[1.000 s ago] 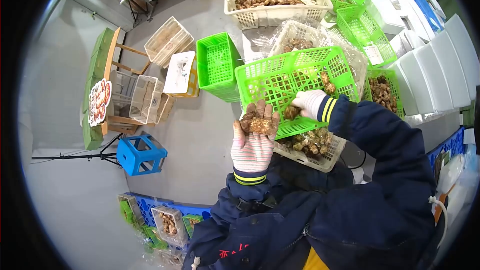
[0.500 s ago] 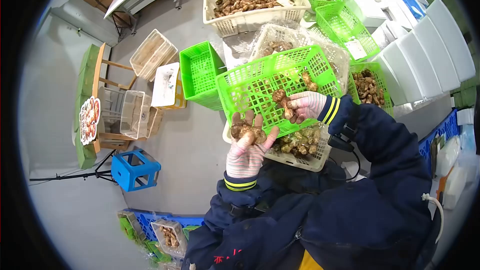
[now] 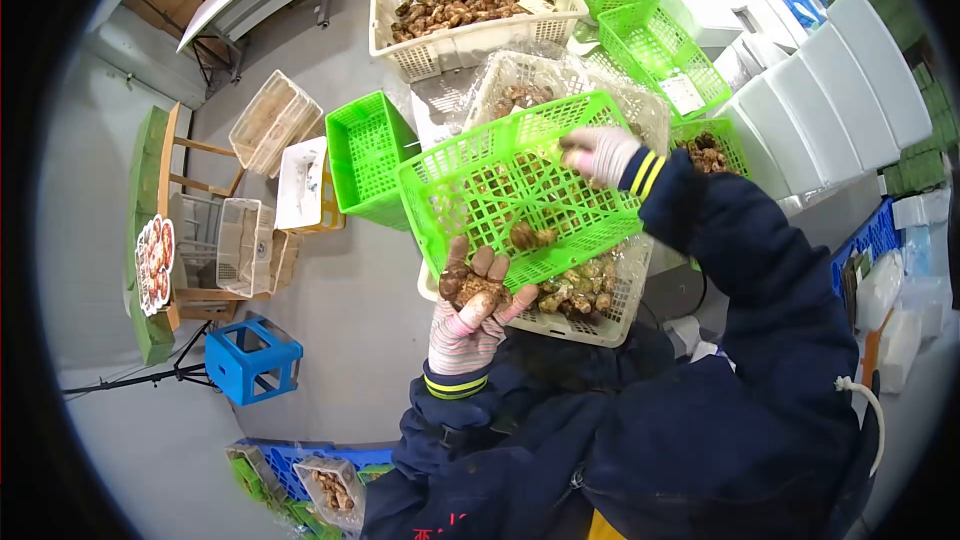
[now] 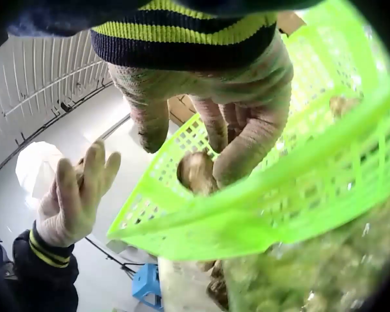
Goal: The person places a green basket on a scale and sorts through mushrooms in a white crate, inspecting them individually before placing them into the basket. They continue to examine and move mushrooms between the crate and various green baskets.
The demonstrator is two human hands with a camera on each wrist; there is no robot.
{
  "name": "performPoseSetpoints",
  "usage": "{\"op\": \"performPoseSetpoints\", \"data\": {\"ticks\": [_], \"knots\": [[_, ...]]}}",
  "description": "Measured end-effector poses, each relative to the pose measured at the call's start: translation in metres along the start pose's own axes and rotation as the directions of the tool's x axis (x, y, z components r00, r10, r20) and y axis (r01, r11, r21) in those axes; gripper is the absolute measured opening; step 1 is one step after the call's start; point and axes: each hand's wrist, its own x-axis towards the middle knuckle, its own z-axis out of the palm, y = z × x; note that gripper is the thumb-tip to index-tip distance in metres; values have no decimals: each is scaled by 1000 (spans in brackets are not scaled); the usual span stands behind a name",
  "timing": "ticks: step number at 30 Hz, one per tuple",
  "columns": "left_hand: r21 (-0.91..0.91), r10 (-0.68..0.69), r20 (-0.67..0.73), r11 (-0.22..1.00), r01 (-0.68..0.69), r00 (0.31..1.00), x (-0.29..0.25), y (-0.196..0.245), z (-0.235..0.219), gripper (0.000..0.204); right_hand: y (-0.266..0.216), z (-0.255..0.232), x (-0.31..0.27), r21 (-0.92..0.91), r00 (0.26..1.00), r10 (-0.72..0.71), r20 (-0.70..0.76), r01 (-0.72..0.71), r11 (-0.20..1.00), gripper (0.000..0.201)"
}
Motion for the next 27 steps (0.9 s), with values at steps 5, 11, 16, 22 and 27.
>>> {"op": "performPoseSetpoints", "data": {"ticks": [5,11,16,22,27], "knots": [[76,43,-34,996,-40,999,5,0,-10,61,28,1,43,-587,1000,5,-29,-21,809,36],[-87,54,-130,994,-65,990,7,9,-7,44,31,18,57,-577,998,49,-40,-63,815,37],[-151,-45,-172,988,19,984,9,10,-9,45,4,4,20,643,976,-176,128,53,764,49],[-199,-191,-174,968,155,966,21,-6,13,52,-36,46,-45,878,901,-427,-77,264,399,38],[-182,-14,-220,983,-27,975,22,-4,11,56,-48,75,-88,547,886,-440,-148,444,710,42]]}}
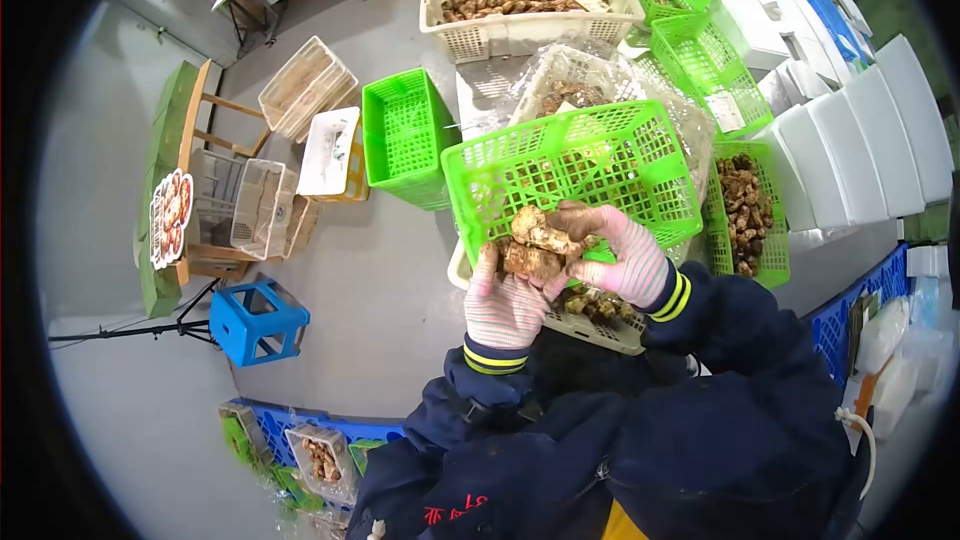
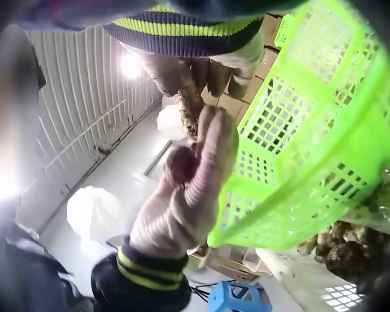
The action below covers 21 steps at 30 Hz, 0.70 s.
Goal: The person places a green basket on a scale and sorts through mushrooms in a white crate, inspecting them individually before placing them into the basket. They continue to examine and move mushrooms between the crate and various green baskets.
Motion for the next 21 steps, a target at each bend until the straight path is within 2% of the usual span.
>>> {"op": "performPoseSetpoints", "data": {"ticks": [3,5,6,7,8,9,11,12,13,15,16,17,19,20,21], "knots": [[-16,11,49,1000,-10,999,0,4,-3,57,-11,-3,-3,-100,998,-62,19,64,993,35],[-91,47,55,995,-41,997,-1,6,-3,55,-8,-12,1,39,987,159,-1,-159,987,29],[-103,47,38,994,-43,998,-2,7,-5,53,-4,-16,6,171,981,194,-6,-190,967,26],[-102,49,39,994,-45,998,-1,9,-7,53,3,-25,14,-5,987,162,-24,-162,987,27],[-61,66,31,996,-64,997,-2,12,-10,54,9,-36,28,-223,984,171,52,-155,962,30],[-20,82,23,996,-82,996,-3,14,-11,56,16,-46,41,-431,973,196,123,-126,893,32],[-62,84,21,995,-82,996,-5,17,-10,54,41,-48,53,-626,904,332,270,-97,774,40],[-106,86,20,991,-83,996,-5,18,-9,53,48,-42,57,-752,870,357,339,23,659,45],[-104,94,20,990,-92,995,-5,20,-10,53,55,-34,60,-814,818,423,389,90,574,49],[-106,101,-43,989,-105,994,-6,21,-14,55,59,-24,59,-848,759,491,428,150,508,52],[-98,111,-13,989,-112,994,-6,20,-16,55,60,-19,60,-876,745,530,405,150,458,57],[-100,123,-17,987,-124,992,-6,21,-18,55,59,-17,62,-873,740,528,416,161,461,57],[-120,98,-32,988,-102,995,-6,22,-19,55,51,-12,65,-908,667,636,389,159,388,59],[-107,111,-22,988,-112,994,-6,22,-18,55,54,-9,65,-924,656,662,362,159,348,58],[-109,115,-19,987,-116,993,-5,22,-18,55,56,-13,59,-901,690,594,412,212,378,57]]}}
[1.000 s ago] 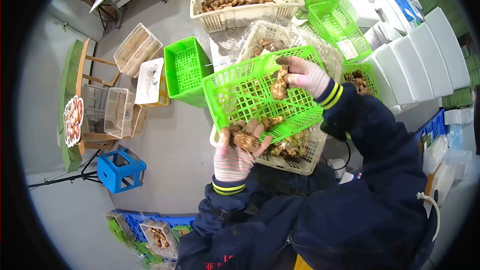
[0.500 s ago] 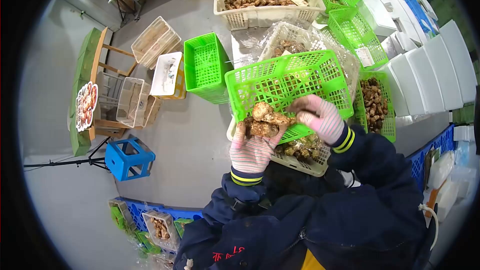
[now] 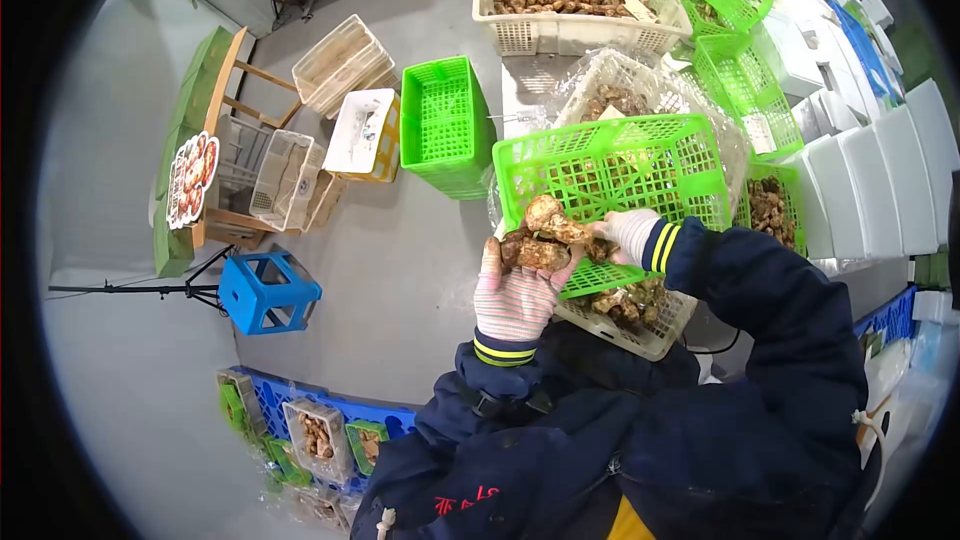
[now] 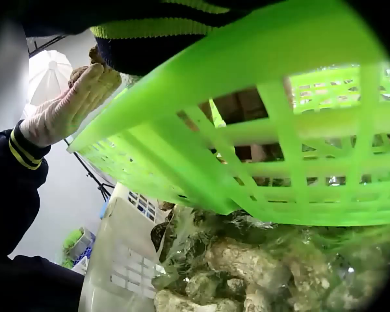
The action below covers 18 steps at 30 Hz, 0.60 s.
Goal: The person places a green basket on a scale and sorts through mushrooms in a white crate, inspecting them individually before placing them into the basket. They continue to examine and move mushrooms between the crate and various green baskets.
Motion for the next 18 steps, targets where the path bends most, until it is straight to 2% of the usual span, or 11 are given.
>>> {"op": "performPoseSetpoints", "data": {"ticks": [3,5,6,8,9,10,12,13,14,16,18], "knots": [[21,-3,32,1000,3,999,2,-1,-2,55,6,8,0,-39,999,-24,-22,23,999,55],[48,-24,33,999,23,999,5,-2,-8,54,11,8,0,71,996,81,-34,-79,994,51],[48,-29,31,998,28,999,5,-3,-10,54,20,10,-4,139,988,53,-143,-33,990,47],[154,-61,14,986,58,998,5,-3,-13,56,40,9,-12,372,988,17,-153,42,927,49],[122,-100,-12,987,100,995,2,-4,-7,57,47,10,-18,600,984,30,-174,82,795,53],[124,-102,-14,987,103,995,2,-4,-7,57,53,9,-24,718,988,47,-144,72,692,53],[177,-91,84,981,75,992,2,-6,-6,56,60,16,-34,921,983,116,-143,89,379,49],[294,-72,48,954,55,996,-1,-8,-3,53,62,19,-38,926,966,168,-195,125,355,46],[375,-25,92,927,-11,995,-3,-10,0,56,65,22,-43,916,950,199,-242,156,370,46],[506,50,152,854,-121,987,-7,-15,-3,64,62,22,-51,833,919,219,-329,173,526,43],[590,63,208,788,-177,976,-7,-17,-9,65,55,25,-57,857,896,236,-376,240,456,41]]}}
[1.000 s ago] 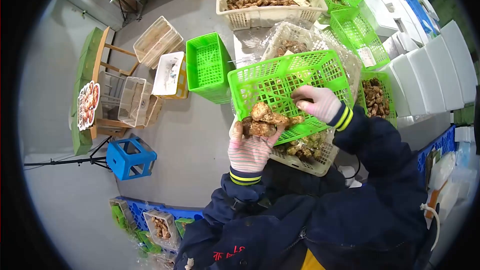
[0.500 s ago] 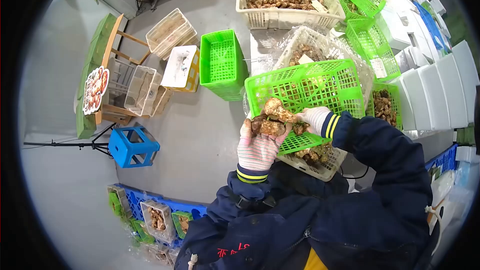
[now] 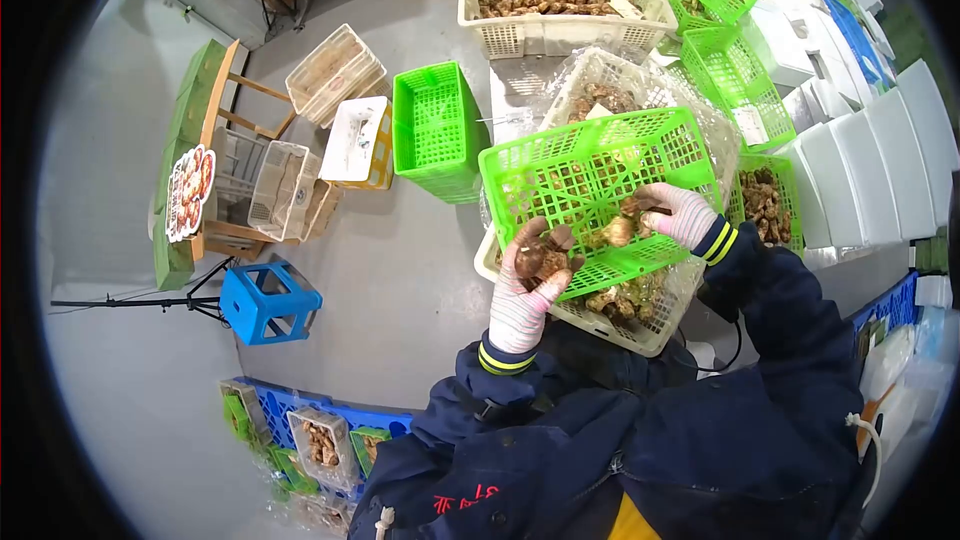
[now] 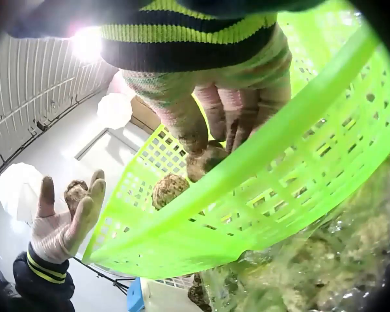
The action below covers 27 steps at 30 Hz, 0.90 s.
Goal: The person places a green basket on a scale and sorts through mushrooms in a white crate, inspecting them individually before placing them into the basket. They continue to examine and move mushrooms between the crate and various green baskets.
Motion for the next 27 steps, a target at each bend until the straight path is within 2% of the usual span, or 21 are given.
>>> {"op": "performPoseSetpoints", "data": {"ticks": [1,4,6,8,10,12,13,14,16,17,18,20,21,24,27], "knots": [[111,42,40,993,-46,998,0,-1,0,66,-2,2,-2,91,999,-34,-41,38,995,39],[203,42,59,978,-53,997,-6,5,5,66,-20,2,-10,25,999,-32,15,32,999,37],[199,52,57,978,-62,997,-10,4,2,68,-39,8,-16,-27,999,-14,31,14,1000,36],[181,1,21,983,-5,1000,-16,9,-1,68,-53,17,-25,38,999,-21,29,19,999,35],[180,-15,-13,983,17,1000,-21,16,-7,69,-68,30,-35,0,997,-69,31,69,998,31],[-116,-50,-12,992,49,999,-26,29,-13,76,-89,49,-47,-65,994,-94,57,98,993,30],[-211,-95,-31,974,86,995,-28,40,-24,79,-95,64,-53,-12,995,-91,36,91,996,28],[-301,-70,-56,952,50,996,-30,49,-30,77,-100,75,-55,-47,982,-158,106,163,985,25],[-401,17,-54,915,-37,998,-29,61,-54,70,-117,106,-60,-28,964,-175,202,185,982,24],[-365,61,-54,928,-76,997,-33,70,-65,62,-118,123,-56,-37,935,-258,244,275,961,24],[-365,67,-56,927,-83,996,-35,78,-79,62,-126,140,-54,-24,950,-179,254,192,981,24],[-602,101,35,796,-59,994,-40,97,-112,58,-130,179,-38,-13,945,-201,258,212,977,27],[-663,-7,-78,747,-46,997,-48,112,-125,58,-134,201,-27,-9,944,-202,260,212,977,27],[-657,-61,-139,752,-46,988,-63,147,-191,55,-153,279,15,49,954,-129,272,120,992,28],[-640,-60,-265,758,-129,962,-93,199,-230,50,-167,362,55,204,914,-164,371,92,975,26]]}}
